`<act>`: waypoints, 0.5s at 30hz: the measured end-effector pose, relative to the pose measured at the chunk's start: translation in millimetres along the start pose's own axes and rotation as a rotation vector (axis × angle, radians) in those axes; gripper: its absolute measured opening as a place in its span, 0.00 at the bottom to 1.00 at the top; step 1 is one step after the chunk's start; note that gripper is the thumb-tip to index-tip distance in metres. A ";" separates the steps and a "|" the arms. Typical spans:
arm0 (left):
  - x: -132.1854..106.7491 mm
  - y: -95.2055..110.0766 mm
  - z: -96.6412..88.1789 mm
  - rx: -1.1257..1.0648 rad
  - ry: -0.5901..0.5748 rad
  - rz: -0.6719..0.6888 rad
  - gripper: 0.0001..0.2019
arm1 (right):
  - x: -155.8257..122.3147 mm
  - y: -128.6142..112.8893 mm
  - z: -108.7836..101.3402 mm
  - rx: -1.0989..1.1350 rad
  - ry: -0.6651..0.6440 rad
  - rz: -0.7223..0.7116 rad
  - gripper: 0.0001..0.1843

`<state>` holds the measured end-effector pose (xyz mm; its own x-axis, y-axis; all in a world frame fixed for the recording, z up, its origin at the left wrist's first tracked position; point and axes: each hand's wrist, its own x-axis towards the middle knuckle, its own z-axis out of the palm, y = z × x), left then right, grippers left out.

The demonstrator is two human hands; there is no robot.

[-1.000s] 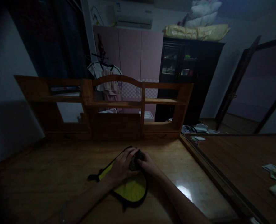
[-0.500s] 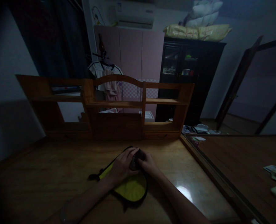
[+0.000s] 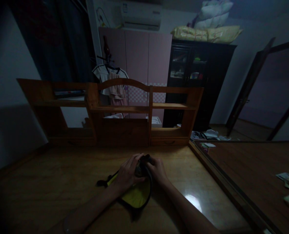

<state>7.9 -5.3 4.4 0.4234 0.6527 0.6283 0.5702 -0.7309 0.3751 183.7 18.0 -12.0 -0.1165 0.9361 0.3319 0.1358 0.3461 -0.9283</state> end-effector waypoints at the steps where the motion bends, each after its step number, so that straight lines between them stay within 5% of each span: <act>1: 0.0 0.0 -0.4 -0.002 0.007 -0.007 0.45 | -0.3 0.4 -0.4 -0.017 -0.004 0.003 0.14; 6: 0.3 0.5 -2.9 -0.009 0.039 -0.059 0.41 | -1.4 0.4 -0.3 -0.080 0.022 0.017 0.21; 15: 1.8 -0.7 0.6 -0.013 0.087 -0.134 0.44 | 0.1 -2.5 2.0 -0.057 0.048 0.038 0.18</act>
<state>8.7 -3.5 4.9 0.2810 0.7252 0.6286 0.6084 -0.6412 0.4677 181.4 17.1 -10.0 -0.0631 0.9500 0.3059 0.1955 0.3123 -0.9297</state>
